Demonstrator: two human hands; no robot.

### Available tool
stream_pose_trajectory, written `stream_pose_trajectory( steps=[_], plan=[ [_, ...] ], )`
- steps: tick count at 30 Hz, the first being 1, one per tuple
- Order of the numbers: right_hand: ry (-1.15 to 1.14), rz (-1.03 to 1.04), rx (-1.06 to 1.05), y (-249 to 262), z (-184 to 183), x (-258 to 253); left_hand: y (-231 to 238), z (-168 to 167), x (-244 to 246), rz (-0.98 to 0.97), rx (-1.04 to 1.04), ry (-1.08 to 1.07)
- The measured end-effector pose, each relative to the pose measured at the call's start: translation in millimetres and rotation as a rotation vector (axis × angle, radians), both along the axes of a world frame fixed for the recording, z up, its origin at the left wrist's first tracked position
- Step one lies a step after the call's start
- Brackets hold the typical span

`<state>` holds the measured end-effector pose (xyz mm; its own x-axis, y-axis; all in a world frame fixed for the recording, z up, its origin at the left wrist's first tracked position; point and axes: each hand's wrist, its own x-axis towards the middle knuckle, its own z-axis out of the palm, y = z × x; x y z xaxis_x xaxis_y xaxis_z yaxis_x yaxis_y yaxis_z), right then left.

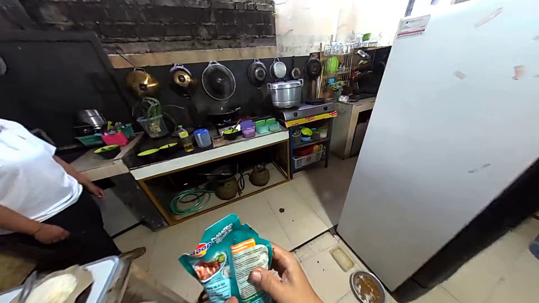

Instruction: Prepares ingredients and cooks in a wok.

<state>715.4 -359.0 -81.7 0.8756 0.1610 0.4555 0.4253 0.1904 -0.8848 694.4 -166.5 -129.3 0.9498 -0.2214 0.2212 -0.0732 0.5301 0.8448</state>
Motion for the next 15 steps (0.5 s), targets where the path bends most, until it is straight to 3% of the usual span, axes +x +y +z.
stream_pose_trajectory(
  steps=[4, 8, 15],
  plan=[
    [-0.076, -0.017, -0.01, -51.7, -2.6, 110.9, -58.7, 3.2, 102.7, 0.046, 0.03, -0.068],
    [0.047, 0.095, 0.111, -75.6, 20.9, 209.4, -107.9, 26.7, 187.8, 0.196, 0.069, 0.081],
    [0.202, 0.253, 0.227, -72.4, 25.7, 380.0, -119.3, 43.5, 339.0, 0.352, 0.11, 0.125]
  ],
)
